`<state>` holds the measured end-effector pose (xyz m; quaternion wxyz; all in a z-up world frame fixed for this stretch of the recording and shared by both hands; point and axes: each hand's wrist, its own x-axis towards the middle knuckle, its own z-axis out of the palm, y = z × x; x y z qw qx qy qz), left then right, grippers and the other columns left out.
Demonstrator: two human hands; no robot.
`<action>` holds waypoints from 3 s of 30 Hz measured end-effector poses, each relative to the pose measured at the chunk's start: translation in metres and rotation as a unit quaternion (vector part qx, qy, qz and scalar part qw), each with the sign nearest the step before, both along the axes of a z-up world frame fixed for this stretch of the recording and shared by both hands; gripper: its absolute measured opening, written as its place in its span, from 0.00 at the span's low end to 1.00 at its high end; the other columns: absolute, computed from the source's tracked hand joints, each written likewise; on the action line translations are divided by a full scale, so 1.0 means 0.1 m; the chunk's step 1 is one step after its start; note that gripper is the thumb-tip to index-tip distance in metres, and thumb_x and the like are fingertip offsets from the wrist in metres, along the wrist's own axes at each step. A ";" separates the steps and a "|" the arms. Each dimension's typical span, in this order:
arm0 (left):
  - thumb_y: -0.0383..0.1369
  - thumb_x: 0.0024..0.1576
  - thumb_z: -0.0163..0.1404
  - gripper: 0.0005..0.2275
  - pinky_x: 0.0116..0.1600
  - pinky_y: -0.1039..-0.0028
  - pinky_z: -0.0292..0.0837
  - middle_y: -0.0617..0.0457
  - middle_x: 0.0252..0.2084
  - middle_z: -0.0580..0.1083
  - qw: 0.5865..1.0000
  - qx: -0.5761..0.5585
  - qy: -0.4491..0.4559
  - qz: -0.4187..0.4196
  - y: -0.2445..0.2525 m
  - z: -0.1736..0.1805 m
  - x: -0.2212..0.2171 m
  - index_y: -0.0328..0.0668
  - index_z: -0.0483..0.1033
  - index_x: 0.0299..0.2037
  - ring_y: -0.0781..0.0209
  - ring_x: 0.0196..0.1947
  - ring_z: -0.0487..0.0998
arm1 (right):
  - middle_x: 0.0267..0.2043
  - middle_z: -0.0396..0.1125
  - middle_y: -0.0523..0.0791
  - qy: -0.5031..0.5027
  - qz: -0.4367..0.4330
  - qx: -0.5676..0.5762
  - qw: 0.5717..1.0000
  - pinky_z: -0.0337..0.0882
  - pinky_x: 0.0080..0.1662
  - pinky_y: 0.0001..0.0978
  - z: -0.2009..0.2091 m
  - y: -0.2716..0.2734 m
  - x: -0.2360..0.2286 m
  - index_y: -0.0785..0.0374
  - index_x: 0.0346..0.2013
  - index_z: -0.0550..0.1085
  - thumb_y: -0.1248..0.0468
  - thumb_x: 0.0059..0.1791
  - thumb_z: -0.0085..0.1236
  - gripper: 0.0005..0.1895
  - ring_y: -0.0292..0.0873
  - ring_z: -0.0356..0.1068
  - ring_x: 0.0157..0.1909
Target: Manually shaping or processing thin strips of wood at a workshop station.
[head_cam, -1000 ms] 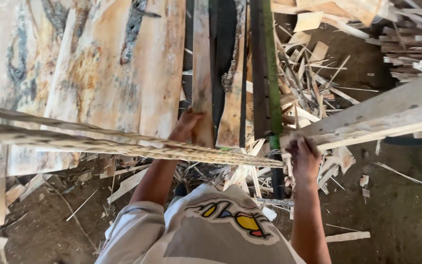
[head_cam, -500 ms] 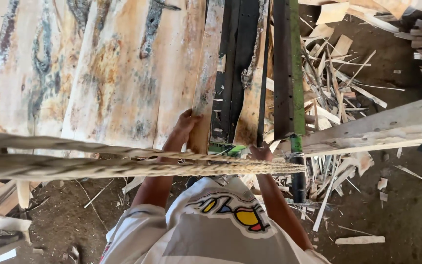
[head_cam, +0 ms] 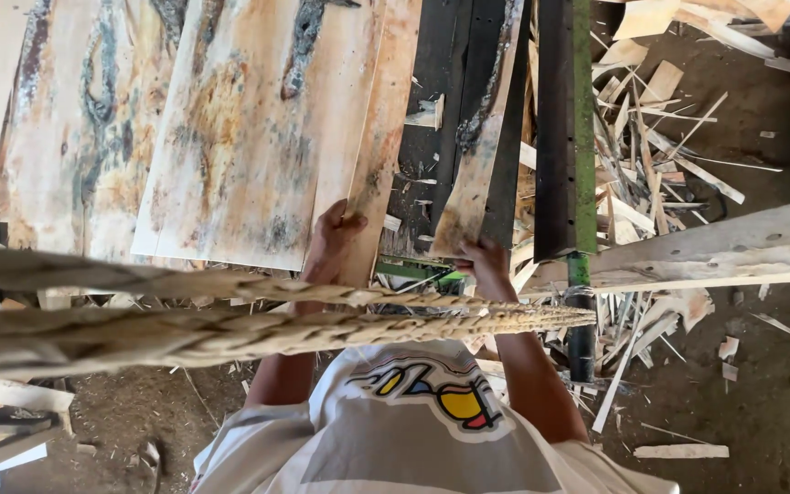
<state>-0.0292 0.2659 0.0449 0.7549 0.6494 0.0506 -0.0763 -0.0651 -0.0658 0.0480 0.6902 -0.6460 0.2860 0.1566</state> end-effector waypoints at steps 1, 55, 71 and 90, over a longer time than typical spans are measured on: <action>0.26 0.59 0.57 0.06 0.35 0.78 0.61 0.59 0.32 0.70 1.000 0.002 0.001 -0.001 0.08 0.12 -0.04 0.34 0.75 0.44 0.71 0.31 0.65 | 0.35 0.75 0.49 0.001 -0.001 0.002 1.000 0.79 0.33 0.34 -0.08 0.11 0.01 0.64 0.49 0.75 0.63 0.50 0.58 0.14 0.43 0.76 0.30; 0.29 0.53 0.57 0.28 0.38 0.74 0.76 0.40 0.46 0.77 0.870 -0.224 -0.035 0.438 1.28 -0.02 0.66 0.30 0.60 0.64 0.58 0.37 0.78 | 0.45 0.71 0.53 0.021 -0.182 0.312 0.932 0.80 0.54 0.41 0.70 -0.04 -0.75 0.72 0.54 0.73 0.53 0.56 0.50 0.23 0.49 0.75 0.47; 0.21 0.50 0.61 0.31 0.48 0.57 0.86 0.34 0.52 0.77 0.901 -0.185 -0.010 0.393 1.24 -0.28 1.50 0.26 0.60 0.63 0.42 0.48 0.84 | 0.46 0.65 0.40 -0.132 0.039 -0.051 0.989 0.71 0.46 0.28 1.72 -1.11 -1.61 0.62 0.66 0.67 0.51 0.41 0.72 0.42 0.34 0.68 0.45; 0.22 0.56 0.55 0.20 0.44 0.56 0.87 0.37 0.48 0.77 0.910 -0.271 0.036 0.311 1.47 -0.89 1.65 0.31 0.66 0.59 0.43 0.43 0.83 | 0.36 0.72 0.53 0.100 0.047 -0.232 0.967 0.72 0.21 0.35 -0.14 -1.04 -1.56 0.66 0.69 0.55 0.77 0.47 0.52 0.35 0.42 0.67 0.21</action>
